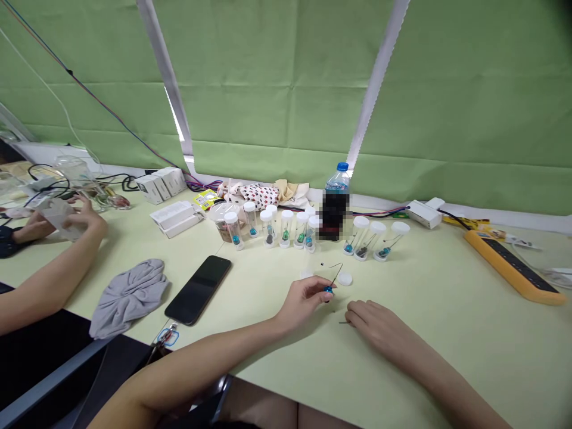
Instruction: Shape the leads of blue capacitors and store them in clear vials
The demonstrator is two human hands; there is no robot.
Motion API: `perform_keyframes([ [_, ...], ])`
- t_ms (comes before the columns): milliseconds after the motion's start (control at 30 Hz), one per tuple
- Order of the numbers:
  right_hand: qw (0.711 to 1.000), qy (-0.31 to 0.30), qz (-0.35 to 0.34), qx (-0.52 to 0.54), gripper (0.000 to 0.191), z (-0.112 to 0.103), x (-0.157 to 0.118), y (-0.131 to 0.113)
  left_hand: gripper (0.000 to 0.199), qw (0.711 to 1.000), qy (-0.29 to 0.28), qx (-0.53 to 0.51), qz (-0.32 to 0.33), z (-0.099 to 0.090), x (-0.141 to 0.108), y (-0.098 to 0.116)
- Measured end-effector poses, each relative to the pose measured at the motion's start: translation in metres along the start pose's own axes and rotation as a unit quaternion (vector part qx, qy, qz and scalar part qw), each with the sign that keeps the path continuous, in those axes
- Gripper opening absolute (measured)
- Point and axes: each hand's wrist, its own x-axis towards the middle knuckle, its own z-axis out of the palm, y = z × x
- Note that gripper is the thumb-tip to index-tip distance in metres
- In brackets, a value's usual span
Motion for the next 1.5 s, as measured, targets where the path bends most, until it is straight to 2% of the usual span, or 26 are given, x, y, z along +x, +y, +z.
perform_keyframes([
  [100, 0.999, 0.005, 0.034, -0.016, 0.025, 0.0000, -0.0021, -0.0013, 0.026, 1.000, 0.002, -0.008, -0.014, 0.0017, 0.0000, -0.0024],
  [300, 0.995, 0.030, 0.086, 0.047, 0.024, -0.0018, -0.0012, -0.0044, 0.026, 0.998, -0.009, -0.046, -0.042, 0.0055, -0.0021, -0.0022],
  [433, 0.993, 0.050, 0.086, 0.069, 0.024, 0.0001, 0.0005, -0.0050, 0.024, 0.999, -0.006, -0.035, -0.040, 0.0064, -0.0021, -0.0035],
  [1067, 0.996, 0.007, 0.076, 0.040, 0.026, -0.0008, -0.0011, -0.0051, 0.023, 0.998, -0.027, -0.035, -0.036, 0.0076, -0.0028, -0.0072],
  [1333, 0.995, 0.023, 0.074, 0.063, 0.024, -0.0011, 0.0004, -0.0064, 0.024, 0.998, -0.037, -0.033, -0.039, 0.0069, -0.0021, -0.0081],
  [1500, 0.995, 0.010, 0.084, 0.057, 0.025, -0.0002, 0.0019, -0.0078, 0.023, 0.998, -0.021, -0.039, -0.032, 0.0065, -0.0012, -0.0067],
])
